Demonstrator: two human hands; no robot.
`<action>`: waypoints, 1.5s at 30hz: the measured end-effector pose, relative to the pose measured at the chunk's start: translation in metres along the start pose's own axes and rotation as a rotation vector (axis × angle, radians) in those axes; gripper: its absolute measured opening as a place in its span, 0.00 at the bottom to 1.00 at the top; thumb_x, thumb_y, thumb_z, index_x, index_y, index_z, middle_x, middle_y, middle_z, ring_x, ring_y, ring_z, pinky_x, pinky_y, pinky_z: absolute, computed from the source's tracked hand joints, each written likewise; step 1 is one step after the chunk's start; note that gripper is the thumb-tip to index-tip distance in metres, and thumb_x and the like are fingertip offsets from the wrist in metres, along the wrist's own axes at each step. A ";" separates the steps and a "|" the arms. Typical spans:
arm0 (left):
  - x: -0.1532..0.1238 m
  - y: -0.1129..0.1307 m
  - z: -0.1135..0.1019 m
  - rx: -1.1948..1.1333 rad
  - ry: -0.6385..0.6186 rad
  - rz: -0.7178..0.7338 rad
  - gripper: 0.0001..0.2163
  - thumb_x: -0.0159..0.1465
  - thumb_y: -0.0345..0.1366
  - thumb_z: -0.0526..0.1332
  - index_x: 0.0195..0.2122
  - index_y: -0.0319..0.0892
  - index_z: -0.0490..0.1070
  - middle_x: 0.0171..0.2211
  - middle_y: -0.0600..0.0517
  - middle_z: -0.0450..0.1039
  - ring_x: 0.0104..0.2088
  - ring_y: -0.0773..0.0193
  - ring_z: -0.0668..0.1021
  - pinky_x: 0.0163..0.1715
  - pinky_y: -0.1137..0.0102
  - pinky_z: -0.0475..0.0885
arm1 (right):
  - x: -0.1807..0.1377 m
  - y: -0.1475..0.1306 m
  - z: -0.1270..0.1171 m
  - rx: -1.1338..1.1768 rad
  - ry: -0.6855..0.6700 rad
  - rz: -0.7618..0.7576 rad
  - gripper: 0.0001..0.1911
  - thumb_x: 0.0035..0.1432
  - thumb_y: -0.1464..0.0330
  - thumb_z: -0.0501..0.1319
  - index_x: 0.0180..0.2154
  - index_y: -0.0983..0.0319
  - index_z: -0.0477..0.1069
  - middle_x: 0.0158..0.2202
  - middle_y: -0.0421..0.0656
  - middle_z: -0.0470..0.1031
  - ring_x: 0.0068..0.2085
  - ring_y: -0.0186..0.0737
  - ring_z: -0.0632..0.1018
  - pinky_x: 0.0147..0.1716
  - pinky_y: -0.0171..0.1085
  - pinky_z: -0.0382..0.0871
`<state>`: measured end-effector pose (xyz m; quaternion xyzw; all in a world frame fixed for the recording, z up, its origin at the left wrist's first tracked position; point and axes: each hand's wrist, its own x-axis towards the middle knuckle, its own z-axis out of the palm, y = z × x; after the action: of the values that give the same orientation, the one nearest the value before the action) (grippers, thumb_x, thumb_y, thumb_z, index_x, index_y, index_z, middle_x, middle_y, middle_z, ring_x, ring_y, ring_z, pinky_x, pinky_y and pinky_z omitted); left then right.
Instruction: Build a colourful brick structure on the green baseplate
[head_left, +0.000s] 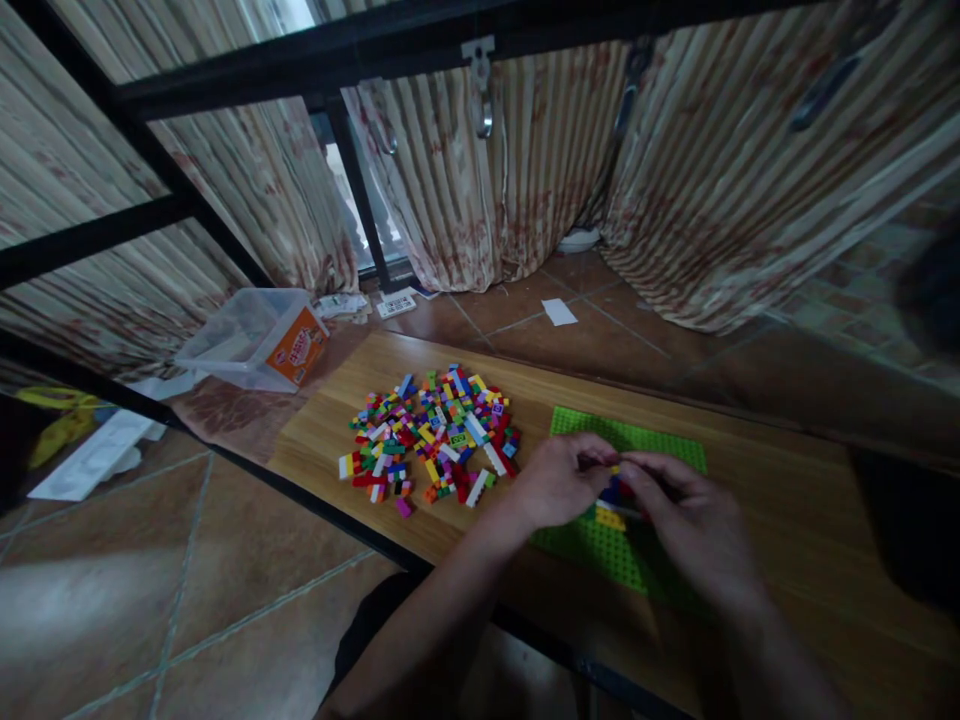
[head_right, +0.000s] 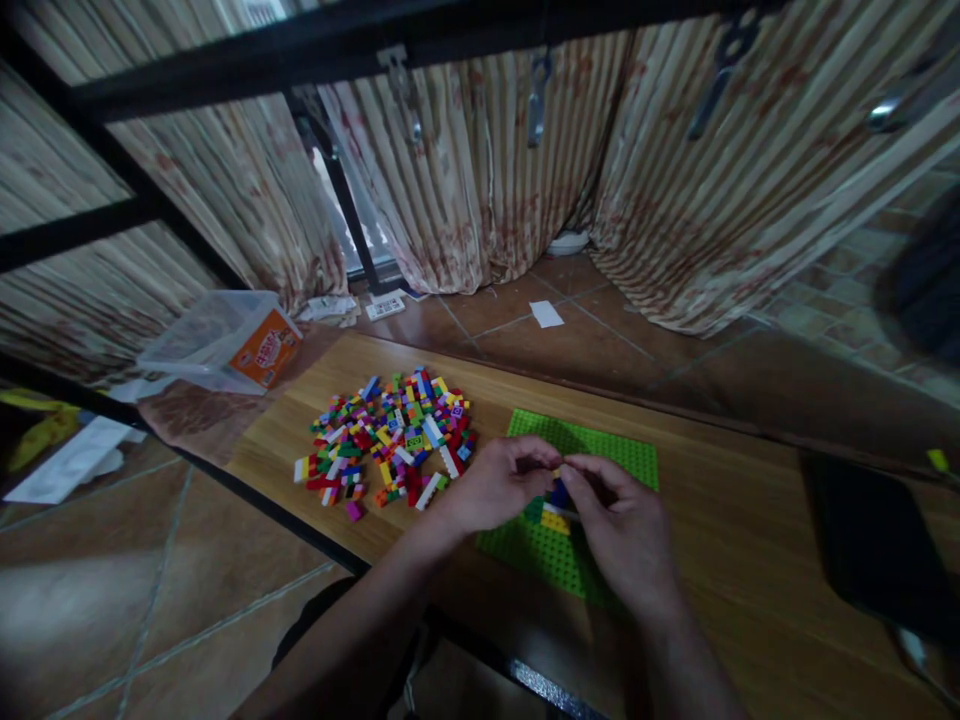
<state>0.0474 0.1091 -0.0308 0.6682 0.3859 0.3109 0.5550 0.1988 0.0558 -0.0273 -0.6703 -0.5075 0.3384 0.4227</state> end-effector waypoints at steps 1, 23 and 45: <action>0.000 -0.001 0.000 -0.035 0.006 0.011 0.06 0.59 0.29 0.60 0.37 0.39 0.73 0.32 0.52 0.76 0.32 0.68 0.76 0.33 0.74 0.70 | 0.000 0.000 -0.001 0.025 -0.004 0.003 0.18 0.54 0.53 0.63 0.39 0.59 0.78 0.39 0.44 0.81 0.40 0.45 0.80 0.40 0.41 0.72; -0.003 0.010 0.003 -0.308 -0.058 0.065 0.08 0.59 0.27 0.62 0.40 0.38 0.67 0.32 0.52 0.73 0.32 0.68 0.75 0.34 0.74 0.69 | 0.003 -0.005 -0.012 0.522 -0.131 0.144 0.15 0.46 0.56 0.71 0.29 0.60 0.78 0.24 0.39 0.74 0.24 0.30 0.69 0.26 0.33 0.64; -0.011 0.011 -0.023 0.525 0.082 -0.094 0.12 0.62 0.26 0.56 0.44 0.38 0.75 0.38 0.47 0.81 0.39 0.61 0.81 0.42 0.71 0.73 | 0.012 0.016 0.009 -0.341 -0.009 -0.229 0.08 0.56 0.62 0.64 0.31 0.56 0.80 0.36 0.43 0.76 0.39 0.43 0.75 0.42 0.43 0.66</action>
<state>0.0242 0.1098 -0.0154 0.7575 0.5059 0.2009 0.3604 0.1999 0.0676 -0.0458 -0.6685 -0.6322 0.2004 0.3365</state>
